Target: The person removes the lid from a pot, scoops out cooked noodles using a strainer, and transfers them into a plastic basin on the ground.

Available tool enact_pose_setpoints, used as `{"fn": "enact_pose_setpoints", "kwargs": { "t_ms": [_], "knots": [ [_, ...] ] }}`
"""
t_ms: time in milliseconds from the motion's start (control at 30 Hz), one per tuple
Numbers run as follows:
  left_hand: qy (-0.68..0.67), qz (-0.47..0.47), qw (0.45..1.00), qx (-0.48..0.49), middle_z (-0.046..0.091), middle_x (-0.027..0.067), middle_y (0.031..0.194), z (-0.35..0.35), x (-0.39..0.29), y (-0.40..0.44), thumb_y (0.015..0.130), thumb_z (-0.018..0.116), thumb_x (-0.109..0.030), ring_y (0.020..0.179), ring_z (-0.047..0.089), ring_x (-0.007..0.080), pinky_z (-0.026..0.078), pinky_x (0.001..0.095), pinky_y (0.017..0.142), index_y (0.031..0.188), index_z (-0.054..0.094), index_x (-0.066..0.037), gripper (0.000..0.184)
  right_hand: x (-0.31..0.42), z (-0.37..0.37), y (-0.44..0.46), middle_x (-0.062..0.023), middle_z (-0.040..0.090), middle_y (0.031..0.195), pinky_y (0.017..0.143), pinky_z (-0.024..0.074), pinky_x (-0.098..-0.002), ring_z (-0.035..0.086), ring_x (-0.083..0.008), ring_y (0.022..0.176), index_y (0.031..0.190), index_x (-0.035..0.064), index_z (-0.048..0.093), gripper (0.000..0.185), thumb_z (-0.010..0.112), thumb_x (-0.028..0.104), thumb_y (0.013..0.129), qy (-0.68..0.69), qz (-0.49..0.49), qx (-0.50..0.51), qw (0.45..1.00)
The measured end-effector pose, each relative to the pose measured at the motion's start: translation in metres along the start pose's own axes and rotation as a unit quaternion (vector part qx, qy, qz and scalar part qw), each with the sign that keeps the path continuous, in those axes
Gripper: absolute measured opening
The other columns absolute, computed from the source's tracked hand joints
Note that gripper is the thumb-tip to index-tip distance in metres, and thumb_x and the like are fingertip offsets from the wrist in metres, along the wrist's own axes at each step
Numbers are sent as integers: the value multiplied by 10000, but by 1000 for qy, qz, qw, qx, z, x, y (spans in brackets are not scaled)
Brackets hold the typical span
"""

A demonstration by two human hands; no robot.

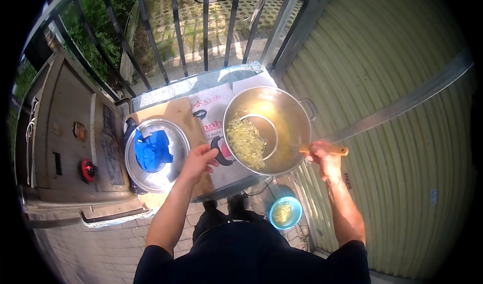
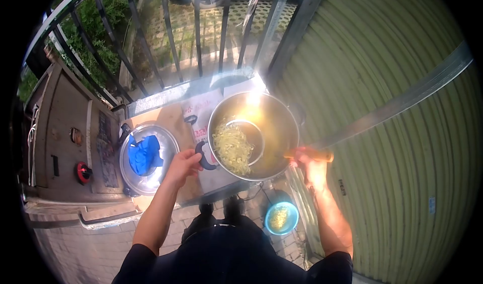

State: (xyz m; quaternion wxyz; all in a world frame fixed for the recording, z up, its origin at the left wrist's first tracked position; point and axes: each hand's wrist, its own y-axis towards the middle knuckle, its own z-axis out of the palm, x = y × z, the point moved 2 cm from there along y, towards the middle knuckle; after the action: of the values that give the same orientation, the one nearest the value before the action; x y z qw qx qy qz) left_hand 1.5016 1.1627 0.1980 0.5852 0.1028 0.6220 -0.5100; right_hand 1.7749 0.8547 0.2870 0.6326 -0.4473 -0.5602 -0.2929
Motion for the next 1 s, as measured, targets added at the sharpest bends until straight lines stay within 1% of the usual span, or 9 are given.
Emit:
{"fn": "enact_pose_setpoints", "kwargs": {
  "t_ms": [100,467,567,633,667,733,800,867,1000],
  "knots": [
    [8,-2,1000,6,731,1,959,-2,3,3,989,705,-283,772,683,105,507,242,588,1122,711,-76,246,1,-15,-2,-204,710,957,701,629,-357,724,-282,753,1138,-120,629,298,674,49,897,22,3,11,1000],
    [7,-1,1000,21,717,-6,928,-4,0,3,987,714,-289,761,684,106,515,249,584,1097,708,-87,231,42,-36,-34,-217,723,969,675,630,-341,732,-262,733,1107,-90,617,248,648,79,928,16,-57,-102,993],
    [16,-3,1000,23,714,-3,940,-3,-6,-1,986,715,-294,766,683,108,517,249,590,1096,704,-88,234,46,-19,-39,-217,726,966,693,633,-346,734,-253,736,1101,-88,625,265,665,109,929,-48,-106,-127,985],
    [14,-3,1000,26,716,1,955,-5,-5,0,985,716,-298,773,683,108,517,248,595,1105,703,-87,243,38,-8,-36,-153,752,904,735,602,-359,740,-225,788,1079,-51,679,256,705,155,930,-156,-116,-159,968],
    [13,-4,999,29,717,4,970,-6,-4,1,984,717,-301,780,682,108,518,247,600,1114,702,-86,252,29,-3,-33,-153,752,904,735,602,-359,740,-225,788,1079,-51,679,256,705,155,930,-157,-117,-158,968],
    [9,-1,999,34,717,7,981,-7,-3,2,982,718,-303,785,681,110,517,249,604,1123,701,-83,262,16,10,-27,-124,760,878,778,581,-374,738,-233,823,1040,18,721,187,716,159,916,-291,-168,-187,923],
    [5,0,999,38,718,9,992,-8,0,3,981,719,-305,790,679,112,516,251,607,1133,700,-81,272,8,28,-25,-135,759,905,798,572,-395,734,-263,846,1001,50,738,141,728,154,905,-303,-169,-196,917],
    [-3,11,999,45,726,22,967,-9,2,6,967,726,-326,777,682,125,512,261,589,1120,714,-71,298,5,44,-25,-152,756,913,801,574,-386,732,-289,834,1014,44,735,153,734,150,904,-341,-241,-195,888],
    [-7,6,998,59,718,12,988,-11,1,7,978,720,-301,783,674,125,514,269,623,1143,696,-70,285,-3,66,-24,-150,768,954,822,574,-371,746,-255,890,1034,34,739,163,728,150,920,-295,-246,-159,909]
  ]
}}
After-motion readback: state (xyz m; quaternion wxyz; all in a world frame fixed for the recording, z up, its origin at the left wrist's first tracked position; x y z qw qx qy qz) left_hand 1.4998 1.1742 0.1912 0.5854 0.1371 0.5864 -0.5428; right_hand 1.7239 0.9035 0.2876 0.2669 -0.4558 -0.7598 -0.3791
